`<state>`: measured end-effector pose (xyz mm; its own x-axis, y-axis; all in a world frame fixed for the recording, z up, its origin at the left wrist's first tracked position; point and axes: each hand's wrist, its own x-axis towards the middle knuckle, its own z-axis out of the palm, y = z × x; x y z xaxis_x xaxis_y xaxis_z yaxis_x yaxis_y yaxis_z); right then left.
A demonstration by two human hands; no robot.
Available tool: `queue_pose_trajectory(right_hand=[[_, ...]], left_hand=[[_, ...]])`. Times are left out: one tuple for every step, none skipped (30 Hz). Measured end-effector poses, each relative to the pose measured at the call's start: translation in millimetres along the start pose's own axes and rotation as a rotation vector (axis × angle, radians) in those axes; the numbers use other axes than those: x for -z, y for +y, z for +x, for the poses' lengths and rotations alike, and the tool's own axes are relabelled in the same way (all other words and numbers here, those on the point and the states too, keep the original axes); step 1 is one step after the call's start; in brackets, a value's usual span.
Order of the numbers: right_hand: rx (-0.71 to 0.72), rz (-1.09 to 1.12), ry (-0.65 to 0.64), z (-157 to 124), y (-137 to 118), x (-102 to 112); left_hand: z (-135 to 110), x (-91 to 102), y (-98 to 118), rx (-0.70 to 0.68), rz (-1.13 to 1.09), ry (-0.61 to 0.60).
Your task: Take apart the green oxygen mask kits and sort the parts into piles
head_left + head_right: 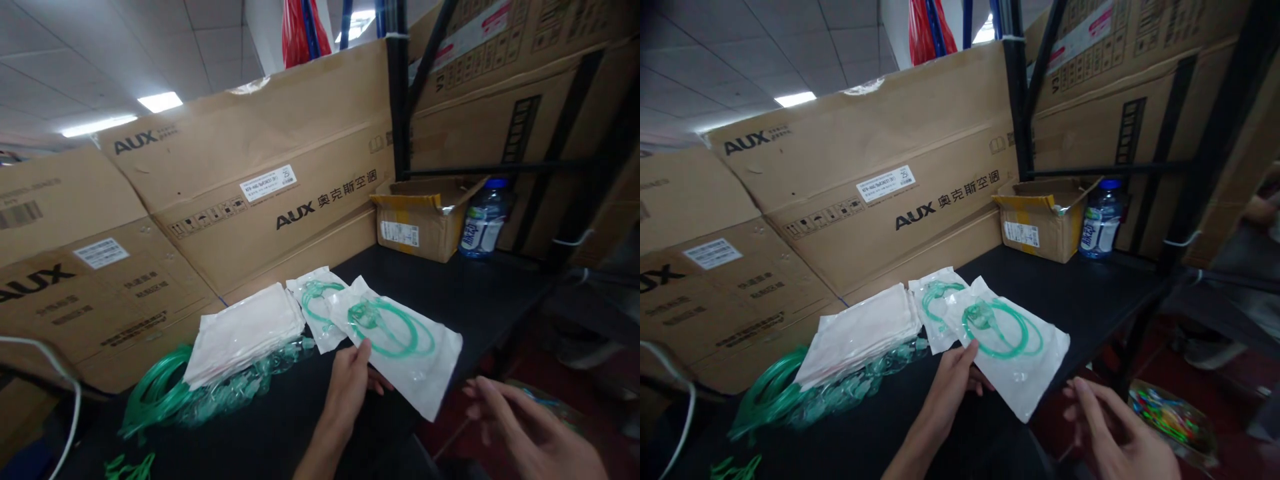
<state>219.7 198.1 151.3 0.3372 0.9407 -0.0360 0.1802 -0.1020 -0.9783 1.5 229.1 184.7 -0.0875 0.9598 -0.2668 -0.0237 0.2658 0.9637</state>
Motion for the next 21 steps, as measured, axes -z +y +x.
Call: queue_pose_trajectory(right_hand=[[-0.068, 0.014, -0.038, 4, 2, 1], [-0.114, 0.035, -0.086, 7, 5, 1], [-0.145, 0.065, -0.12, 9, 9, -2], [-0.17, 0.107, -0.146, 10, 14, -6], [-0.191, 0.16, -0.147, 9, 18, -10], [-0.213, 0.22, -0.133, 8, 22, -15], [-0.229, 0.281, -0.12, 5, 25, -18], [-0.243, 0.34, -0.12, 2, 26, -21], [-0.253, 0.391, -0.134, -1, 26, -22], [-0.261, 0.434, -0.164, -4, 24, -22], [-0.275, 0.465, -0.196, -7, 21, -21], [-0.292, 0.491, -0.226, -9, 17, -20], [-0.31, 0.512, -0.246, -11, 13, -19], [-0.326, 0.528, -0.259, -13, 9, -19], [-0.332, 0.539, -0.262, -14, 5, -19], [-0.323, 0.549, -0.249, -15, 3, -20], [-0.3, 0.561, -0.23, -15, 2, -22], [-0.268, 0.578, -0.212, -15, 1, -24], [-0.239, 0.593, -0.196, -15, 2, -26], [-0.215, 0.607, -0.184, -14, 3, -29], [-0.201, 0.613, -0.188, -13, 5, -31]], left_hand=[[-3, -1.8, 2, -0.017, 0.005, -0.007], [-6, -3.4, 4, -0.035, 0.013, -0.014], [-9, -4.5, 5, -0.052, 0.026, -0.02], [-12, -4.9, 7, -0.069, 0.044, -0.024], [-16, -4.6, 7, -0.086, 0.069, -0.025], [-19, -3.3, 7, -0.102, 0.097, -0.024], [-22, -1.2, 7, -0.117, 0.127, -0.02], [-25, 1.7, 7, -0.132, 0.16, -0.012], [-28, 5.1, 7, -0.148, 0.192, 0.0], [-31, 8.7, 8, -0.164, 0.223, 0.015], [-34, 12.2, 9, -0.179, 0.252, 0.03], [-38, 15.3, 11, -0.194, 0.276, 0.043], [-41, 17.7, 13, -0.208, 0.296, 0.054], [-44, 19.5, 15, -0.222, 0.309, 0.062], [-47, 20.5, 17, -0.234, 0.315, 0.065], [-51, 20.7, 19, -0.248, 0.315, 0.067], [-54, 20.4, 21, -0.264, 0.31, 0.068], [-57, 19.6, 23, -0.282, 0.3, 0.069], [-61, 18.5, 24, -0.303, 0.286, 0.07], [-65, 17.2, 25, -0.324, 0.272, 0.07], [-69, 16.0, 26, -0.343, 0.257, 0.071]])
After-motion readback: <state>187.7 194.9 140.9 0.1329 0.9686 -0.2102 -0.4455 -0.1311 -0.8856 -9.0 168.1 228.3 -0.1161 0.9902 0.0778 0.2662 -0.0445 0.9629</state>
